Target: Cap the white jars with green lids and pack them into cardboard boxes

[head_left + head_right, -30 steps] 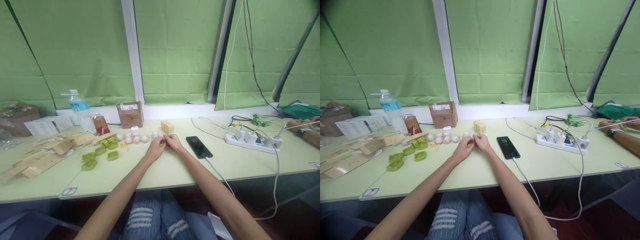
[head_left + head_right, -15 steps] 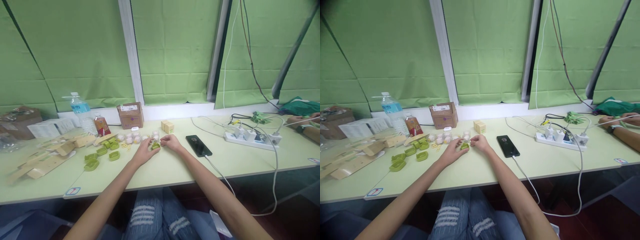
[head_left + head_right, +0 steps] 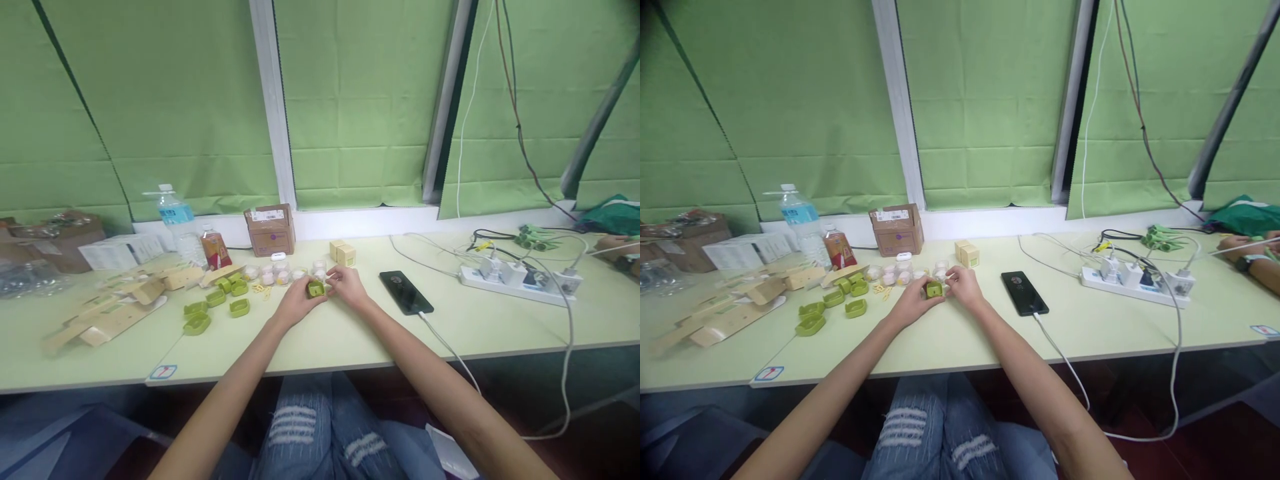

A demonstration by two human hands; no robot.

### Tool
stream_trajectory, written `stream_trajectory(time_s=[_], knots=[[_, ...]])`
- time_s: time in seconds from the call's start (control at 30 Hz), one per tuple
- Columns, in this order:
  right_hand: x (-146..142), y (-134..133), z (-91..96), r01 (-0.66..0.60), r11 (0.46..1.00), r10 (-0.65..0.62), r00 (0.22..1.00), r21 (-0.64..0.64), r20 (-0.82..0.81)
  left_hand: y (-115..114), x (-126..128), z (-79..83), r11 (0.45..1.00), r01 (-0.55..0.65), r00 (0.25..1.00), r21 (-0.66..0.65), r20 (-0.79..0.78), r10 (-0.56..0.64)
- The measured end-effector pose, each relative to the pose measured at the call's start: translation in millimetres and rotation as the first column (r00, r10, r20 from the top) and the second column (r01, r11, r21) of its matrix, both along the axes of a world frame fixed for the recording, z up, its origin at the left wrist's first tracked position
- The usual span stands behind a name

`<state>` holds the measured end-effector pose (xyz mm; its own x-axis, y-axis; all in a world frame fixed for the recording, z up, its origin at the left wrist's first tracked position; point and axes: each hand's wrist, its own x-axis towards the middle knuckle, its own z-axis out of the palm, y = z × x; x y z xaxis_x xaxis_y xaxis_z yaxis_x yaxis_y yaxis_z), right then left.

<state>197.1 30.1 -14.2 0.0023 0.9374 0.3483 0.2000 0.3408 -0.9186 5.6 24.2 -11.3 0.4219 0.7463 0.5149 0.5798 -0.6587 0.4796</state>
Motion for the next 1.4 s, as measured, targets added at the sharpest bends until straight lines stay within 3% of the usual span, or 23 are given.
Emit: stream_trajectory(time_s=[0.3, 0.53, 0.7, 0.87, 1.13, 1.4], knots=[[-19, 1, -9.5, -0.011, 1.0, 0.01, 0.999, 0.025, 0.039, -7, -5, 2.2, 0.997, 0.039, 0.999, 0.065, 0.028, -0.041], [-18, -4, -2.8, -0.067, 0.995, 0.067, 0.998, 0.077, 0.001, -1, -7, -4.8, 0.995, -0.021, 0.999, 0.096, 0.046, 0.016], [-25, -9, 0.4, -0.07, 0.986, 0.07, 0.998, 0.149, 0.001, -3, -6, -4.1, 0.995, 0.002, 0.999, 0.102, 0.047, -0.007], [-29, -13, -0.5, -0.102, 0.986, 0.099, 0.995, 0.135, 0.029, -6, -5, -1.1, 0.996, 0.012, 0.999, 0.087, 0.044, -0.016], [-29, -16, 2.4, -0.069, 0.976, 0.044, 0.992, 0.207, 0.122, -7, -5, 0.0, 0.996, 0.035, 0.998, 0.087, 0.04, -0.039], [-32, -15, -0.8, -0.167, 0.974, 0.162, 0.986, 0.151, 0.04, -8, -4, 1.3, 0.995, 0.051, 0.998, 0.091, 0.042, -0.055]])
